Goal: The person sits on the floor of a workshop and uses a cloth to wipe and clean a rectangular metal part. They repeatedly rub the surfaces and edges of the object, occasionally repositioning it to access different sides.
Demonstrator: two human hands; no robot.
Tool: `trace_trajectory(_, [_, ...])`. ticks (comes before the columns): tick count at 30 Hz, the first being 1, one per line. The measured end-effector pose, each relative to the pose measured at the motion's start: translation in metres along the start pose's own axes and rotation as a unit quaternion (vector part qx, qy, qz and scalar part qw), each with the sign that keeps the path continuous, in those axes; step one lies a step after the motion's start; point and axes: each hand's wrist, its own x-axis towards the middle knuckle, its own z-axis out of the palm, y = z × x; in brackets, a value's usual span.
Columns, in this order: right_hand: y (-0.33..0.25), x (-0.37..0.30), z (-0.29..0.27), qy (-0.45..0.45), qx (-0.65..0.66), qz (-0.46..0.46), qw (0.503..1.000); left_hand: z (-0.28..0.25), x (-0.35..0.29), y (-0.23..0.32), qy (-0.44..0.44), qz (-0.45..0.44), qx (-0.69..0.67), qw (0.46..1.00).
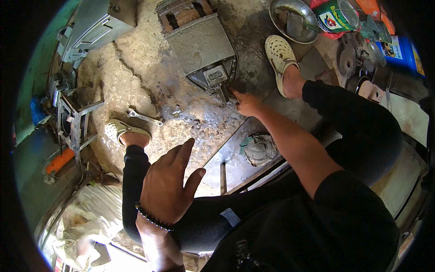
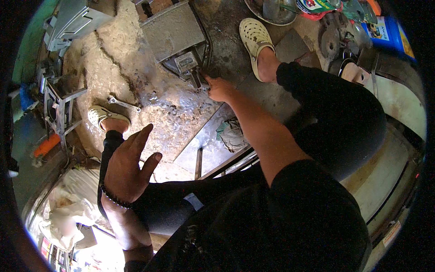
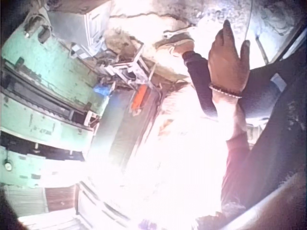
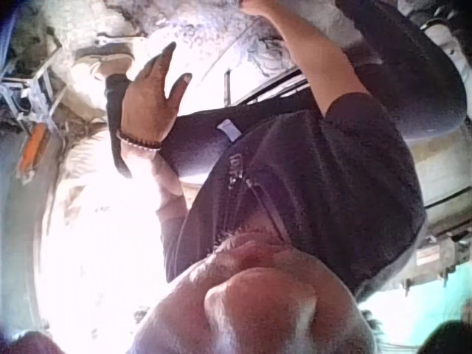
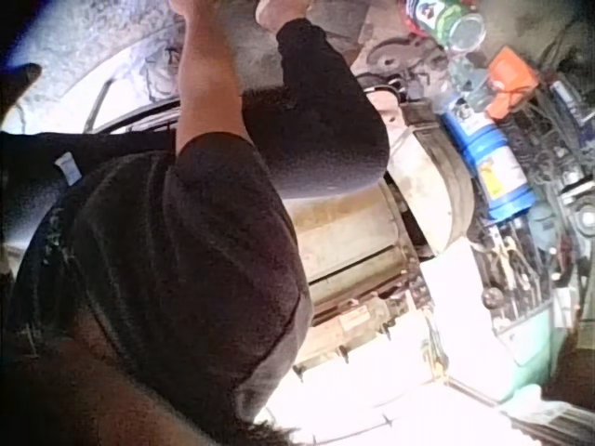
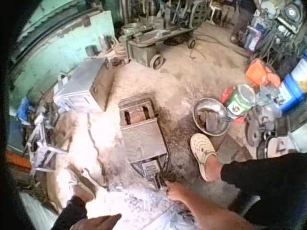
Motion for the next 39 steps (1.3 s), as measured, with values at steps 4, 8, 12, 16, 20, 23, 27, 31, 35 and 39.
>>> trace_trajectory(4, [0.005, 0.007, -0.008, -0.007, 0.005, -0.002, 1.0, 0.002, -0.008, -0.003, 0.016, -0.002, -0.002, 1.0])
trace_trajectory(8, [0.0, 0.015, 0.0, -0.057, -0.092, -0.004, 0.994, 0.001, -0.01, -0.004, 0.022, -0.008, -0.004, 1.0])
trace_trajectory(12, [0.014, -0.002, 0.012, -0.034, -0.138, -0.063, 0.988, -0.009, -0.014, 0.002, 0.002, -0.02, -0.017, 1.0])
trace_trajectory(16, [0.038, -0.04, 0.005, 0.056, 0.101, 0.012, 0.993, -0.016, -0.023, 0.01, 0.025, 0.001, -0.019, 0.999])
trace_trajectory(20, [0.034, -0.047, -0.022, 0.069, 0.036, -0.013, 0.997, -0.018, -0.033, 0.012, 0.063, 0.018, -0.017, 0.998])
trace_trajectory(23, [0.022, -0.045, -0.048, 0.043, -0.004, -0.047, 0.998, -0.017, -0.039, 0.01, 0.076, 0.008, -0.01, 0.997])
trace_trajectory(27, [0.02, -0.041, -0.09, -0.04, 0.097, 0.054, 0.993, -0.012, -0.036, 0.005, 0.087, -0.006, -0.028, 0.996])
trace_trajectory(31, [0.024, -0.008, -0.136, -0.073, 0.092, 0.098, 0.988, -0.01, -0.022, -0.001, 0.064, -0.024, 0.017, 0.998])
trace_trajectory(35, [0.031, 0.038, -0.18, 0.07, 0.04, 0.067, 0.994, -0.009, 0.004, -0.003, 0.021, -0.054, 0.036, 0.998])
trace_trajectory(39, [0.029, 0.096, -0.236, 0.114, -0.004, -0.008, 0.993, -0.01, 0.038, -0.003, -0.03, -0.07, 0.041, 0.996])
